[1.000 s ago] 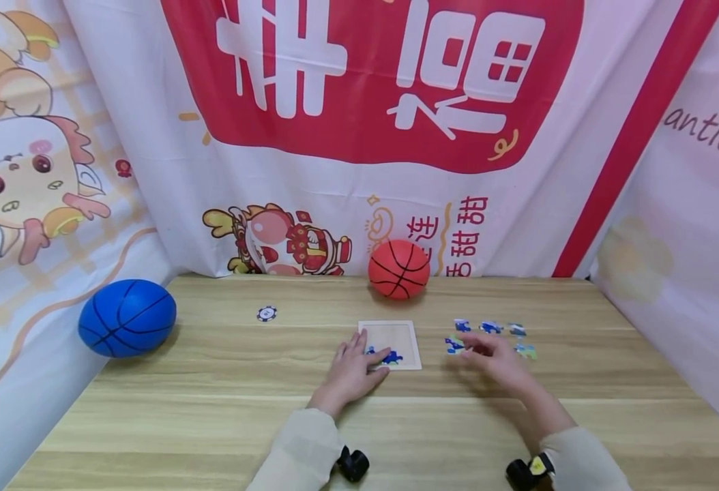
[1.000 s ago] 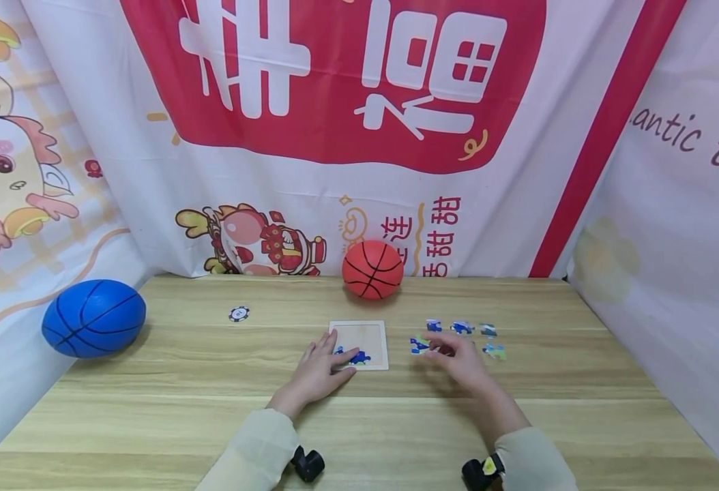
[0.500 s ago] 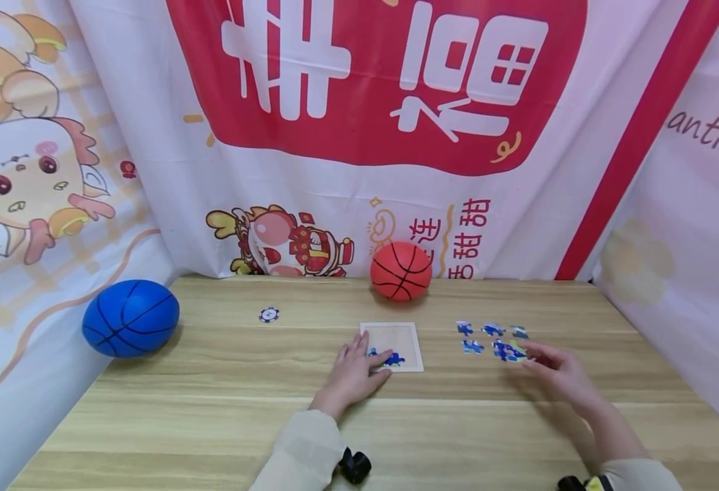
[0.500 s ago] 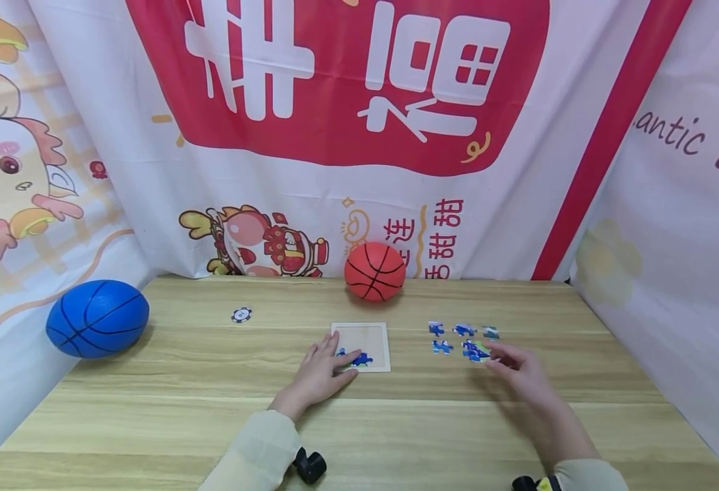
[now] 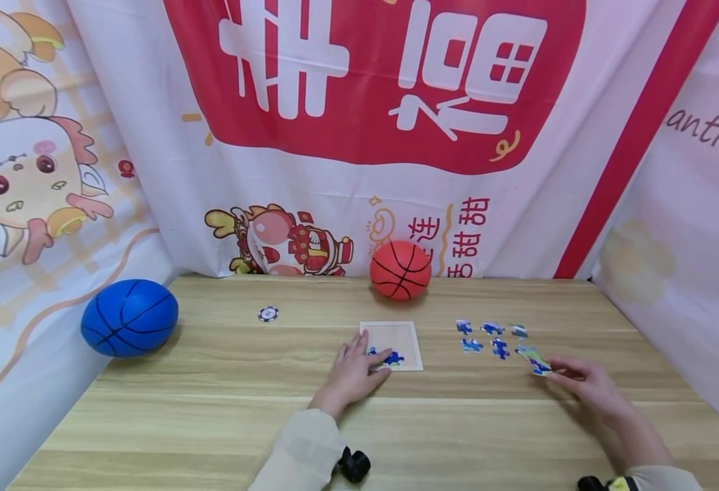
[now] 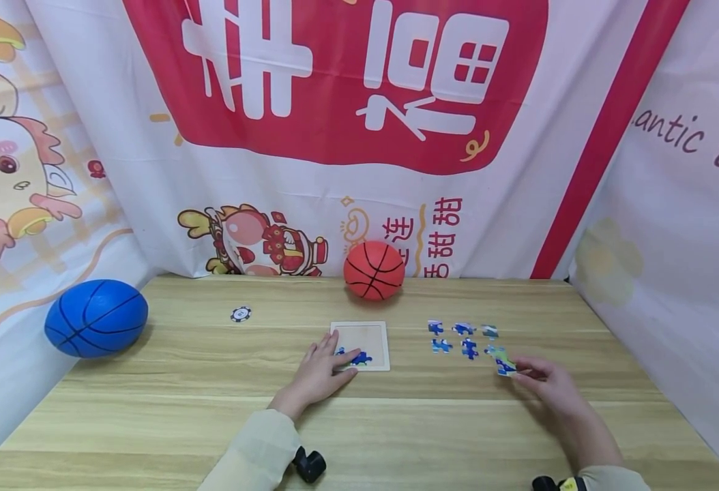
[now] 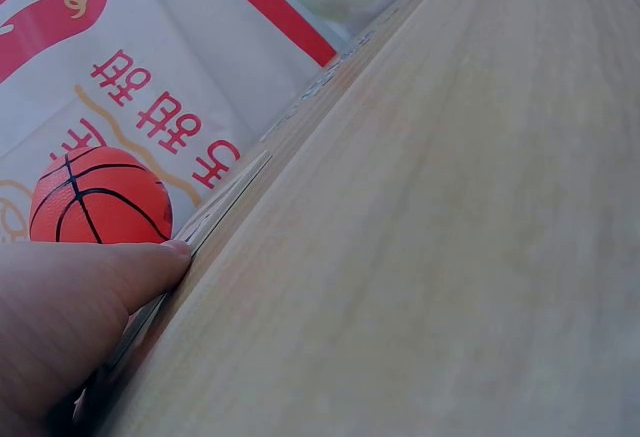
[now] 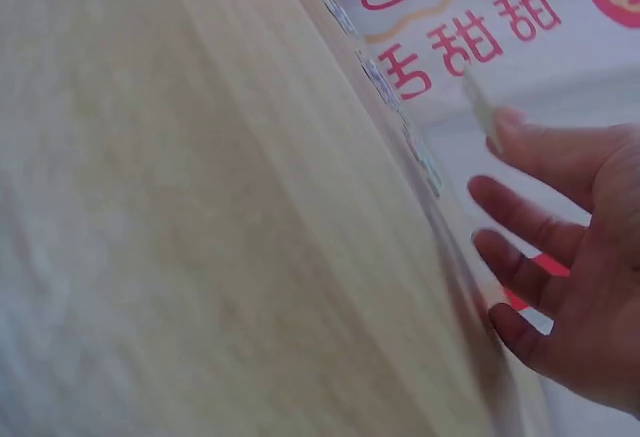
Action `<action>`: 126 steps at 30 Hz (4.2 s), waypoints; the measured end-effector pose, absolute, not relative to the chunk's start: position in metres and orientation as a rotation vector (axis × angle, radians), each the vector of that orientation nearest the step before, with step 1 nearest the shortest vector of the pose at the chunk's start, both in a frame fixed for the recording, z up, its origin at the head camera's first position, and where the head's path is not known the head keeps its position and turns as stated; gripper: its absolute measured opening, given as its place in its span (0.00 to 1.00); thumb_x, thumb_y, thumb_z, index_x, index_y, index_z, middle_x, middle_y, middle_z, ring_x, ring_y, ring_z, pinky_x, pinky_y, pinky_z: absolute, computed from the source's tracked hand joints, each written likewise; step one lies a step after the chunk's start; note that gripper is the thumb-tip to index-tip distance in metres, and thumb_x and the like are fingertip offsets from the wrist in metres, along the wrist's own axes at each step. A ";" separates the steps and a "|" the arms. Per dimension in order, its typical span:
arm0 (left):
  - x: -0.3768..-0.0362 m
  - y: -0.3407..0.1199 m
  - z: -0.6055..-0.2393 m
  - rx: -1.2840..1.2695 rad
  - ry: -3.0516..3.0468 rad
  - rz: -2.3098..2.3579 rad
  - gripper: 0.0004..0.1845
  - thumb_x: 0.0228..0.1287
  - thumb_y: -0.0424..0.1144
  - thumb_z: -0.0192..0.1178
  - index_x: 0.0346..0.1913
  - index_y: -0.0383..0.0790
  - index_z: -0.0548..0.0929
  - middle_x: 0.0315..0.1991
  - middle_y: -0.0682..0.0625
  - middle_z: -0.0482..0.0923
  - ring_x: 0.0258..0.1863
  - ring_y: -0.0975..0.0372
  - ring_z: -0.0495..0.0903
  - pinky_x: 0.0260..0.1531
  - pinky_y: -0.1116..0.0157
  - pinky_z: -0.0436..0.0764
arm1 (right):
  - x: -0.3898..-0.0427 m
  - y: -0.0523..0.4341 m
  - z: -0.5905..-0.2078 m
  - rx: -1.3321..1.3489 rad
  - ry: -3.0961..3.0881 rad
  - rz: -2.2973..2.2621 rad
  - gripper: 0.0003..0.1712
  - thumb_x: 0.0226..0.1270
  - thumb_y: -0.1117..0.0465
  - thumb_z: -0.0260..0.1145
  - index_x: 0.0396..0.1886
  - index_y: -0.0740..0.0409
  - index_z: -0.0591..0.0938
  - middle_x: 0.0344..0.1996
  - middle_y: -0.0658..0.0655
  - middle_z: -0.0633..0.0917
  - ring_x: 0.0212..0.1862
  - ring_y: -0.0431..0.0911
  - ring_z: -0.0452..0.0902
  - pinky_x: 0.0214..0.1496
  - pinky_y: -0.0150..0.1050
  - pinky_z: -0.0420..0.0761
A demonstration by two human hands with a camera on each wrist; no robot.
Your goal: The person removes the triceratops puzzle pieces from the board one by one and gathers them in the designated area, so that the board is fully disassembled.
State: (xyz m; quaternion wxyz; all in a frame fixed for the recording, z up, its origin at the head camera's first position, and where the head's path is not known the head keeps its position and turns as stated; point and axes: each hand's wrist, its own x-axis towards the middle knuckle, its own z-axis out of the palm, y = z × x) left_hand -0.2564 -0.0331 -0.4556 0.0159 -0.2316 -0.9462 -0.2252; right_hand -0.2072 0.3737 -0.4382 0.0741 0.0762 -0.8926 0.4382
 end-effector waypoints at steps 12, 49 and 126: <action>-0.257 -0.034 -0.454 -0.721 -2.963 -0.710 0.23 0.60 0.55 0.47 0.58 0.56 0.69 0.64 0.37 0.43 0.63 0.49 0.40 0.58 0.50 0.42 | -0.206 0.376 -0.452 0.252 -2.697 1.213 0.20 0.53 0.63 0.64 0.43 0.72 0.76 0.36 0.61 0.79 0.35 0.35 0.70 0.35 0.27 0.68; -0.256 -0.034 -0.459 -0.707 -2.953 -0.702 0.23 0.59 0.55 0.47 0.58 0.57 0.69 0.64 0.37 0.44 0.63 0.49 0.41 0.58 0.51 0.42 | -0.210 0.367 -0.428 0.024 -2.889 1.284 0.29 0.57 0.54 0.60 0.54 0.67 0.69 0.38 0.60 0.76 0.36 0.46 0.69 0.33 0.37 0.70; -0.252 -0.057 -0.456 -0.748 -2.853 -0.831 0.21 0.60 0.46 0.51 0.56 0.45 0.72 0.61 0.37 0.54 0.62 0.49 0.49 0.57 0.50 0.45 | -0.260 0.137 -0.456 0.451 -2.692 1.277 0.16 0.44 0.69 0.67 0.37 0.59 0.78 0.30 0.51 0.74 0.34 0.44 0.67 0.38 0.39 0.70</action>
